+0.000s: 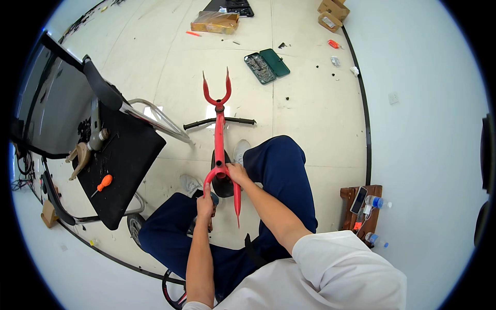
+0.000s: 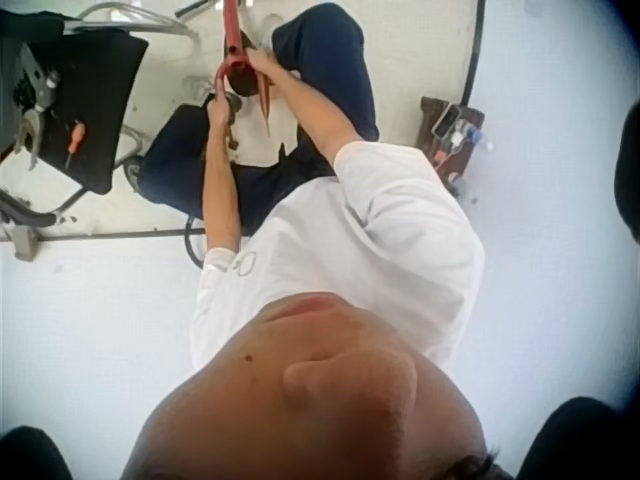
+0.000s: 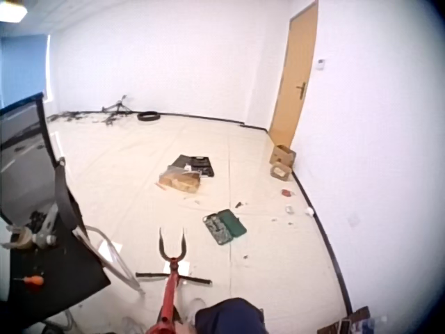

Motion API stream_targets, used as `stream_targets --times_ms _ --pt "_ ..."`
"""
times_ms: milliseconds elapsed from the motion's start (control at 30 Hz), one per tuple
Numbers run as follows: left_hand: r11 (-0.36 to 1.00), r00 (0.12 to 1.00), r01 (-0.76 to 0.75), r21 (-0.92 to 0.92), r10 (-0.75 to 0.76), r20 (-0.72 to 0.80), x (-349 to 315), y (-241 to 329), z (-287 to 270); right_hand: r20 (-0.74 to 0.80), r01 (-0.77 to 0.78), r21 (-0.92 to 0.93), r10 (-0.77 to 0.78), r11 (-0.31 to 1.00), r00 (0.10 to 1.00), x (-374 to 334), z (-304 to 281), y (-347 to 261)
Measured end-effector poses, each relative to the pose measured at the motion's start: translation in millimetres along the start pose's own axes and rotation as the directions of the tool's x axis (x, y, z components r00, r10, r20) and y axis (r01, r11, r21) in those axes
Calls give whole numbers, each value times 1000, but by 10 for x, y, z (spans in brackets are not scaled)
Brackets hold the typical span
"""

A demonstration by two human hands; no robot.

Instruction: The person assembles a red scooter frame by attaching the handlebar, inserting a metal rod, and tightening bolts with a screwdriver and wrench. They then attach a wheel to the frame.

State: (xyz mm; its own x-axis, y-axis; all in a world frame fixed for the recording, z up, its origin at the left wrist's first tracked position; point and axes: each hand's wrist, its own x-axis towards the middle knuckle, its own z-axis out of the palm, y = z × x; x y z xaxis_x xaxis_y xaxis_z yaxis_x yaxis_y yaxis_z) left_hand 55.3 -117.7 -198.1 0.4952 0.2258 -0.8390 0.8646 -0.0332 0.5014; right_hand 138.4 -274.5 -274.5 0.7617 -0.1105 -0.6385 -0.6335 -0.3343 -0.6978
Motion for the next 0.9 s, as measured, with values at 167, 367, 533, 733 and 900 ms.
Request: stream_targets --times_ms 167,367,533,733,900 --pt "996 999 39 -80 -36 36 -59 27 45 227 -208 375 128 903 966 -162 -113 -116" --pt "989 995 44 -140 -31 96 -171 69 120 393 -260 471 63 843 917 -339 -327 -169" --pt "981 988 16 -194 15 156 -252 70 79 369 6 267 -108 964 923 -518 -390 -265" --pt "975 980 -10 -224 54 191 -298 83 200 188 123 94 -139 988 972 -519 -486 -194" --pt "964 979 62 -258 -9 201 -350 77 260 101 237 -121 -226 964 969 -296 -444 -7"
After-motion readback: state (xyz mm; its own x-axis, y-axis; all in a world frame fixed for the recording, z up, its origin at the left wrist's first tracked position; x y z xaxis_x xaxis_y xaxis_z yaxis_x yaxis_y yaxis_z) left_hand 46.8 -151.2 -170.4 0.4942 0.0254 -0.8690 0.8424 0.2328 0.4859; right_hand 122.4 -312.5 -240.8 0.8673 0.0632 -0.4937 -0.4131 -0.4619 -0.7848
